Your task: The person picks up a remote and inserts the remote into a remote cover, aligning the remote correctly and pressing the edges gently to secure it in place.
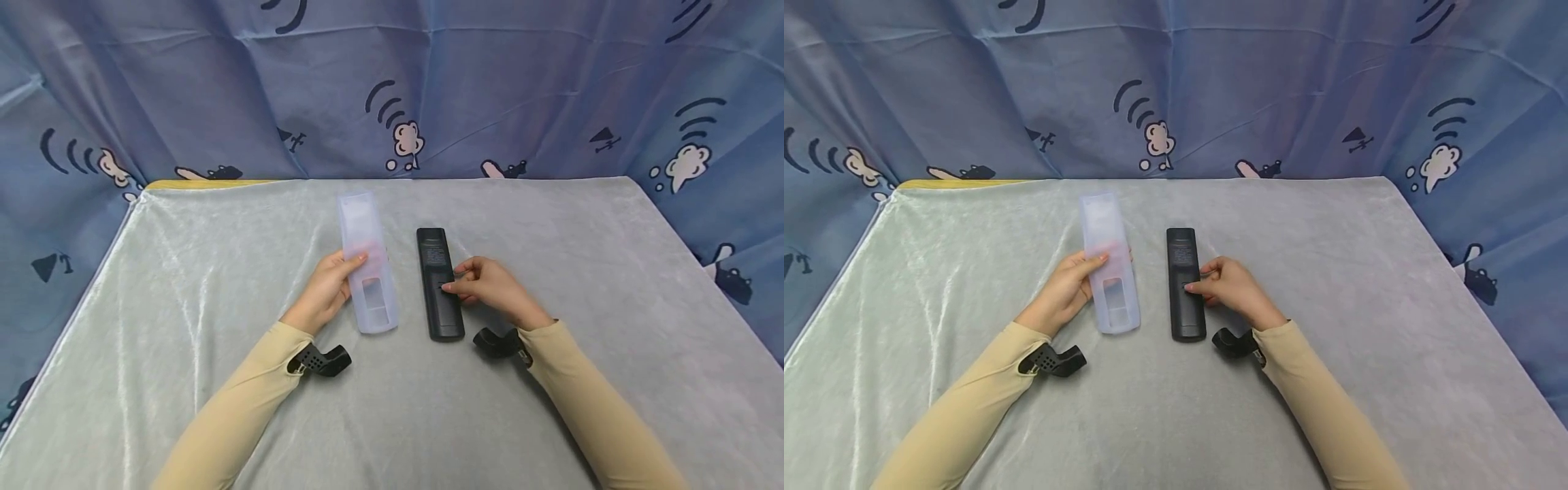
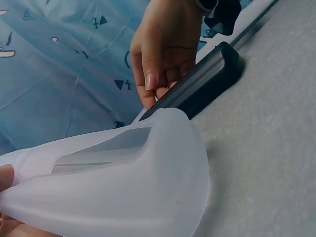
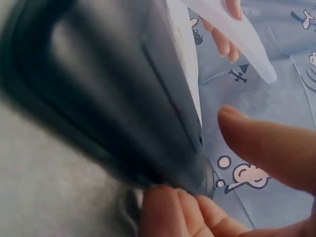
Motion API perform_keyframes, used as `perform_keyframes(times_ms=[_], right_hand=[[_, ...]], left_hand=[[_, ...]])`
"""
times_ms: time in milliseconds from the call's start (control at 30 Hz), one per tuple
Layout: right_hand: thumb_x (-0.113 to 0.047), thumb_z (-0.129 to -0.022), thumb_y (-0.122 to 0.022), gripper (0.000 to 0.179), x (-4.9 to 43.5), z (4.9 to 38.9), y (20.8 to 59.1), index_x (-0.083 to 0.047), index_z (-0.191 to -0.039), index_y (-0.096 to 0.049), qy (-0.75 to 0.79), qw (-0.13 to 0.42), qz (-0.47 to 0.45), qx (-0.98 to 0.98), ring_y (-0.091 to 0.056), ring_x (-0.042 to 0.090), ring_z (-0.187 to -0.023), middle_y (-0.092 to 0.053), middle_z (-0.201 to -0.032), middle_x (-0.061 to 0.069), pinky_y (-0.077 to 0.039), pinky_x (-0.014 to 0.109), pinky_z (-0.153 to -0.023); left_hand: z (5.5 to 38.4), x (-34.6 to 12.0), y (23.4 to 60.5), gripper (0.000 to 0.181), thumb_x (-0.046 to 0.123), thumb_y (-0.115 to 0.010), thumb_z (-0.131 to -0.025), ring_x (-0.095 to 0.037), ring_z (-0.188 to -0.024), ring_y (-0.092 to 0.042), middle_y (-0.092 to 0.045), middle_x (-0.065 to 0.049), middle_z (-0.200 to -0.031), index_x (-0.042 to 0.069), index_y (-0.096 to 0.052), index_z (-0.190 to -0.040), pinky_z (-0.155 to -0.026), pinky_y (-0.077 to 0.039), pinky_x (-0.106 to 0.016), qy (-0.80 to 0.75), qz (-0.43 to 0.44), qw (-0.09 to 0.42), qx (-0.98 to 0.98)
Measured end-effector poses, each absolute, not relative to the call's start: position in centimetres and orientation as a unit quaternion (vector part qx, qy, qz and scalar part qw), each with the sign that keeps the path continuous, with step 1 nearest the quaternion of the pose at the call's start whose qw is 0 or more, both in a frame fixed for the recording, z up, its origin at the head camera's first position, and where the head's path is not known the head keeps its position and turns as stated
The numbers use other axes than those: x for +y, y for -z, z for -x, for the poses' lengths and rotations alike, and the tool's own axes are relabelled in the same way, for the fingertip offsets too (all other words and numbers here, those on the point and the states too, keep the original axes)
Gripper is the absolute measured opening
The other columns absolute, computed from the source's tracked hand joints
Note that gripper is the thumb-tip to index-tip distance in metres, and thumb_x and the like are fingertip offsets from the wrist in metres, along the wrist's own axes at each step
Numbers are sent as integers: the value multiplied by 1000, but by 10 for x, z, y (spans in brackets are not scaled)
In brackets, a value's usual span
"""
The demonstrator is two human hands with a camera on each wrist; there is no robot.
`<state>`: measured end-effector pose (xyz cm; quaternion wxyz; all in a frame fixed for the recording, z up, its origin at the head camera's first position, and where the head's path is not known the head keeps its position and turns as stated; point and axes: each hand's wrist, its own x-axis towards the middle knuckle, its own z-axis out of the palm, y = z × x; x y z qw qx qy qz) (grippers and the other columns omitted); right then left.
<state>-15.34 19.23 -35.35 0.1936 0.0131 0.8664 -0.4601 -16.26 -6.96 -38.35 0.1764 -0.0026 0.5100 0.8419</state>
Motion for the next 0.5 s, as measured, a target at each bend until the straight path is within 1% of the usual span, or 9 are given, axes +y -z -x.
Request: perform_keyframes(times_ms=[100, 300, 400, 500], right_hand=[[-19, -83, -72, 57, 190, 154, 356, 11, -123, -44, 448, 201, -17, 871, -60, 15, -73, -59, -91, 11, -55, 30, -71], [-24, -82, -73, 64, 185, 155, 358, 11, -126, -43, 412, 197, -11, 890, -60, 17, -72, -59, -91, 12, -54, 31, -71], [-28, -80, -75, 66, 183, 155, 358, 10, -125, -46, 390, 190, -11, 901, -61, 17, -71, -61, -89, 11, -52, 33, -71], [-29, -78, -77, 65, 182, 156, 358, 9, -123, -49, 383, 186, -17, 905, -62, 17, -69, -64, -88, 11, -51, 32, -69]], left_hand=[[162, -69, 383, 38, 0, -40, -98, -10, -88, -64, -65, 1, -96, -14, -37, -133, -82, -53, -29, -843, 5, 178, 508], [162, -70, 382, 39, 1, -40, -99, -11, -93, -63, -63, -12, -117, -13, -36, -135, -86, -51, -30, -842, 5, 182, 508], [162, -69, 382, 39, 1, -40, -99, -11, -93, -63, -63, -12, -118, -14, -37, -134, -86, -51, -30, -842, 7, 183, 508], [163, -69, 382, 38, 0, -40, -99, -11, -92, -63, -65, -7, -111, -14, -37, -134, -86, -51, -29, -843, 9, 182, 506]])
